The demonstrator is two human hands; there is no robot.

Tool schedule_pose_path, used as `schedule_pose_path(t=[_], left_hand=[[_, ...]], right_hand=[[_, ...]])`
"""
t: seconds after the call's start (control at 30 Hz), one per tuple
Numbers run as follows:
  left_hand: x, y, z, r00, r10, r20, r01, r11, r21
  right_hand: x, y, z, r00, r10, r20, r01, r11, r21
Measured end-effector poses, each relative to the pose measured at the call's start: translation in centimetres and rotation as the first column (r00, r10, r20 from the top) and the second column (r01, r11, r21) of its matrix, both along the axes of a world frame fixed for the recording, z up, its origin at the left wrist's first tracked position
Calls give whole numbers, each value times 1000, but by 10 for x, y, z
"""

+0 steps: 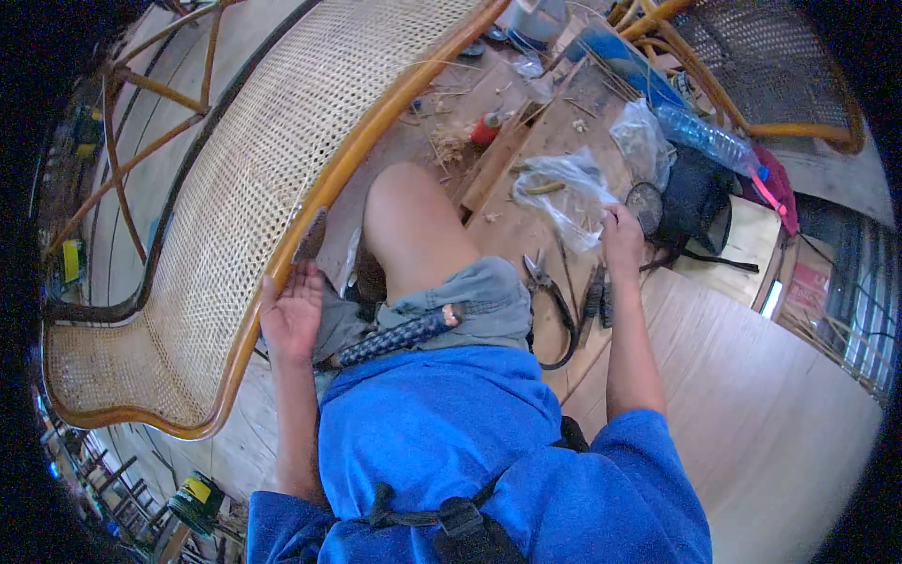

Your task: The person is repairing a rattan chair seat by weaving a thin cane strip into the existing mesh. They use a hammer to tap the strip into place and a pair of pliers to pull the strip through the weave. The person works on the edge of the seat, securing the strip along the wooden frame.

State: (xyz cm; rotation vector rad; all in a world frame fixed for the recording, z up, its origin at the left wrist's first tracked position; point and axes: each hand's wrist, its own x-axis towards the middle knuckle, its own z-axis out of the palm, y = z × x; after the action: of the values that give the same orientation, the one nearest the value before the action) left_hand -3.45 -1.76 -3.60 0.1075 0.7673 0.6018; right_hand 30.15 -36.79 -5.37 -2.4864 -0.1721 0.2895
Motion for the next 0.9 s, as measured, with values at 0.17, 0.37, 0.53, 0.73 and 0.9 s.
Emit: schedule_pose_path(t=[0.17,0.37,0.53,0.73,0.9], left_hand=[[11,9,-18,988,143,57,-142,990,-15],[10,18,-22,982,164,-92,-160,986,53],[17,6,4,983,119,-141,-116,993,27],[4,-4,13,985,34,-169,-30,999,27],[15,-8,27,948,-296,-118,294,955,-28]], right_hand=[[8,0,-36,996,72,54,-59,973,-221],[-23,20,-31,995,78,70,-46,925,-378],[-25,2,-47,995,100,0,-98,977,-190],[-22,7,-21,998,-4,70,2,1000,21],[-9,4,-18,999,-23,44,21,999,39]])
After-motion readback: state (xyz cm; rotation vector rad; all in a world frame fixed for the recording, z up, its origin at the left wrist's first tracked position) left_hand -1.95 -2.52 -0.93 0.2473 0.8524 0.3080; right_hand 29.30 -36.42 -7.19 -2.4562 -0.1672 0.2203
